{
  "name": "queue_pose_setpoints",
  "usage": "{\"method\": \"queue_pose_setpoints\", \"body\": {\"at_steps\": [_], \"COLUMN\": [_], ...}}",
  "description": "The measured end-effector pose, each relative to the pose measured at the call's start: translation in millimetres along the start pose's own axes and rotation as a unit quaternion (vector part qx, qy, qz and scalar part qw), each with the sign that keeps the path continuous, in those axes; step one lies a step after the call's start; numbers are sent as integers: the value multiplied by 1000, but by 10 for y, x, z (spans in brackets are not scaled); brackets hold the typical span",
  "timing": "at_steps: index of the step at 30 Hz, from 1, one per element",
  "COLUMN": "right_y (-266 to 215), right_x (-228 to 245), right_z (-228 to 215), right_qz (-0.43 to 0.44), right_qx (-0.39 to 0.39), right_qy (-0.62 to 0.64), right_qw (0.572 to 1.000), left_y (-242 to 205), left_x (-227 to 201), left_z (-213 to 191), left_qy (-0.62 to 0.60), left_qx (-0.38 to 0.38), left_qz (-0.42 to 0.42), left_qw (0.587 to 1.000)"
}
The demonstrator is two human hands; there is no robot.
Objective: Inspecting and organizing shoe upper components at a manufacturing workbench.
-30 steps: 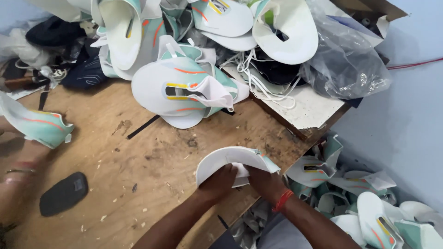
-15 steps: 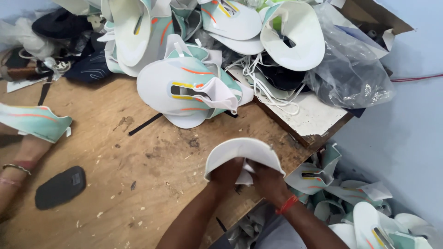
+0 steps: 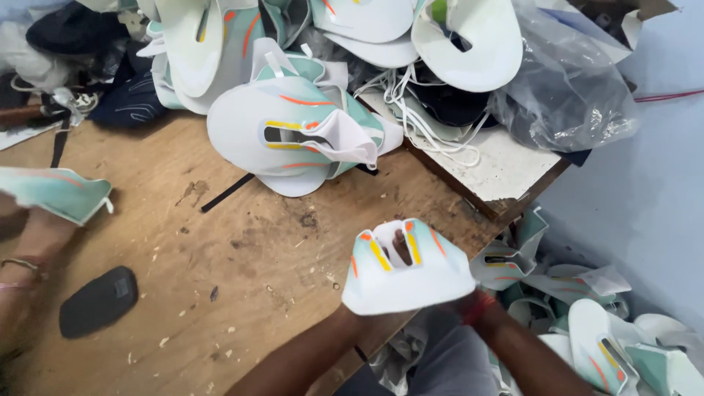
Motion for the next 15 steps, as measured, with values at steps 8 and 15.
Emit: {"method": "queue_pose_setpoints", "body": {"at_steps": [8, 15], "right_y": [88, 123], "right_x": [-52, -79], "right_z": [-79, -46], "right_qz": [4, 13], "right_qx": [-98, -175], "right_qy": [-154, -259], "right_qw": [983, 950], "left_y": [547, 700], "left_x": [-184, -313], "left_z": [-705, -862], "left_qy": [-248, -424], "left_qx": [20, 46], "left_qz": [-73, -124], "left_qw": [966, 896]}}
Point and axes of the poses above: each hand's wrist, its own y-axis towards the middle knuckle, its own z-axis out of the palm, x = y × z, the point moved 7 cm from there along y, towards the middle knuckle, and after that the axes turned 5 degrees about y, right-handed, at the moved point
